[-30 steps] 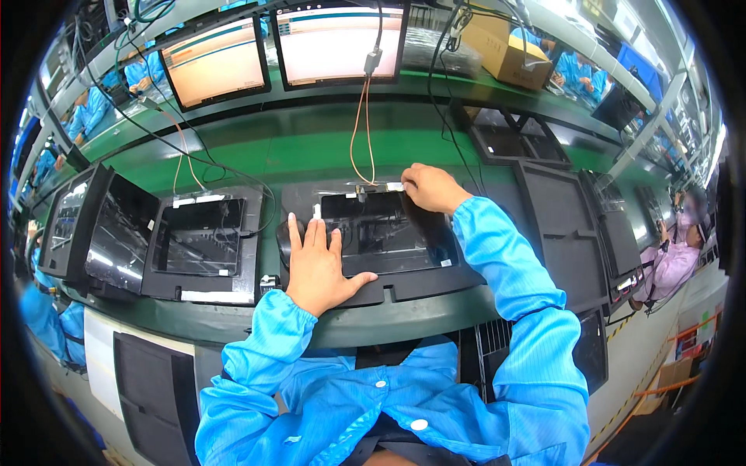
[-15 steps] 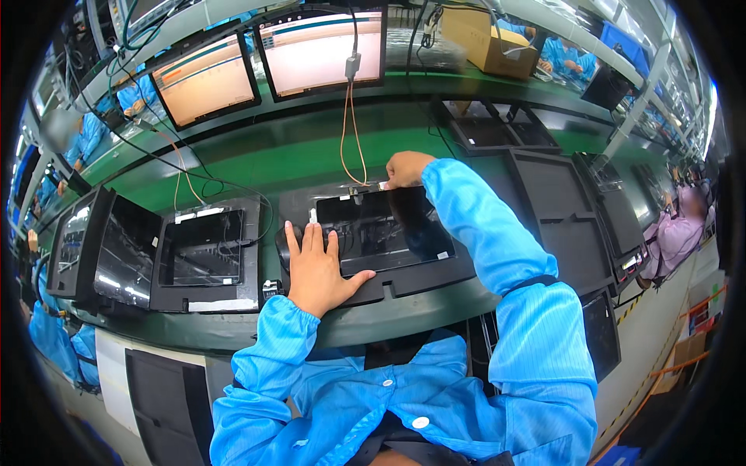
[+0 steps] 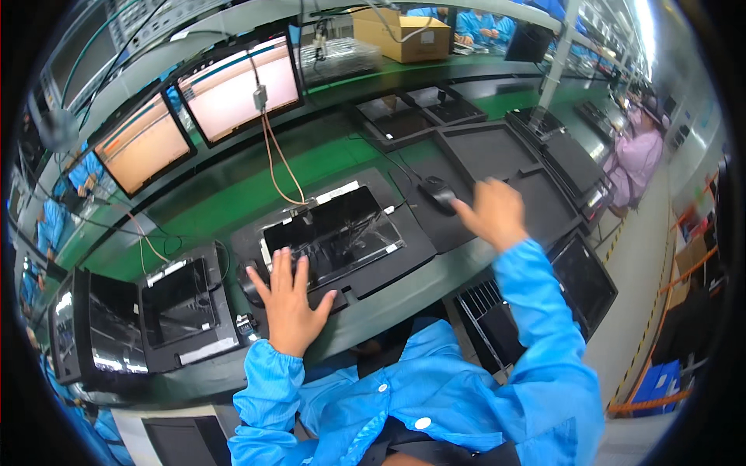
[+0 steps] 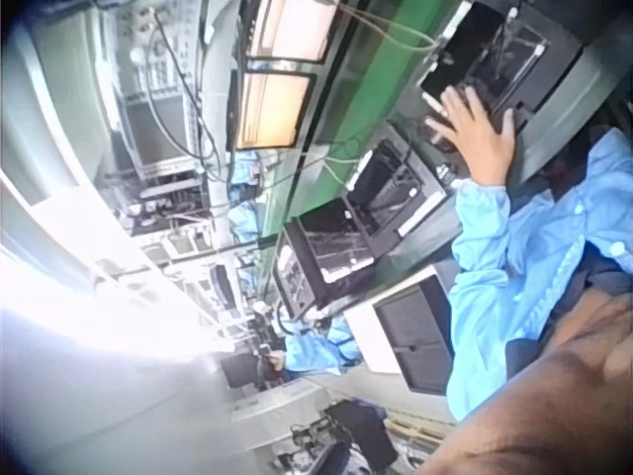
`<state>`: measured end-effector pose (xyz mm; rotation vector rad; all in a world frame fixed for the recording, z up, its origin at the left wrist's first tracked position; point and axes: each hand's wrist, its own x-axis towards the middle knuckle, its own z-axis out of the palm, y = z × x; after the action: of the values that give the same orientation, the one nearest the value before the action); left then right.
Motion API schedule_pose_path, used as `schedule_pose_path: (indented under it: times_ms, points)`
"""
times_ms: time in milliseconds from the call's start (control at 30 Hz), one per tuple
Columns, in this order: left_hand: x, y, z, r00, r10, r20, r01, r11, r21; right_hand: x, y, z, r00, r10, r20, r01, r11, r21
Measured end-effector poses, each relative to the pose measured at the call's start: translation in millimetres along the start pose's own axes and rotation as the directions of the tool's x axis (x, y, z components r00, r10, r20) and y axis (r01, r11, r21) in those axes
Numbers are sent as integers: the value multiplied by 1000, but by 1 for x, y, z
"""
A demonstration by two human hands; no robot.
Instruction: The person marks tablet packaging with a pen, connects tablets to cables at testing stations, taps the screens, operates a computer mouse, and transfers tablets into trays.
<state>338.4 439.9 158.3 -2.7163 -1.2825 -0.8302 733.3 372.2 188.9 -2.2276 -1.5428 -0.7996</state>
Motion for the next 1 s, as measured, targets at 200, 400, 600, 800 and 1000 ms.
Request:
schedule_pose_path:
  times_ms: [200, 400, 600, 800, 1000]
  points:
    - [-5, 42, -4, 973, 130, -193, -220, 781, -585, -69, 93, -21, 845, 183, 502, -339, 910, 239]
    - [-26, 72, -19, 966, -69, -248, -173, 537, -825, -82, 13, -72, 957, 152, -246, -32, 901, 433]
    - [-66, 72, -56, 886, -361, -292, -157, 359, -920, -101, -159, -100, 640, -603, -476, 768, 476, 429]
    - [-140, -79, -148, -63, -889, -454, -42, 457, -888, -113, -258, -76, 551, -503, -665, 742, -68, 667]
    - [-225, -207, -293, -15, -782, -623, -133, 619, -774, -165, -273, -8, 601, -659, -453, 508, -123, 853]
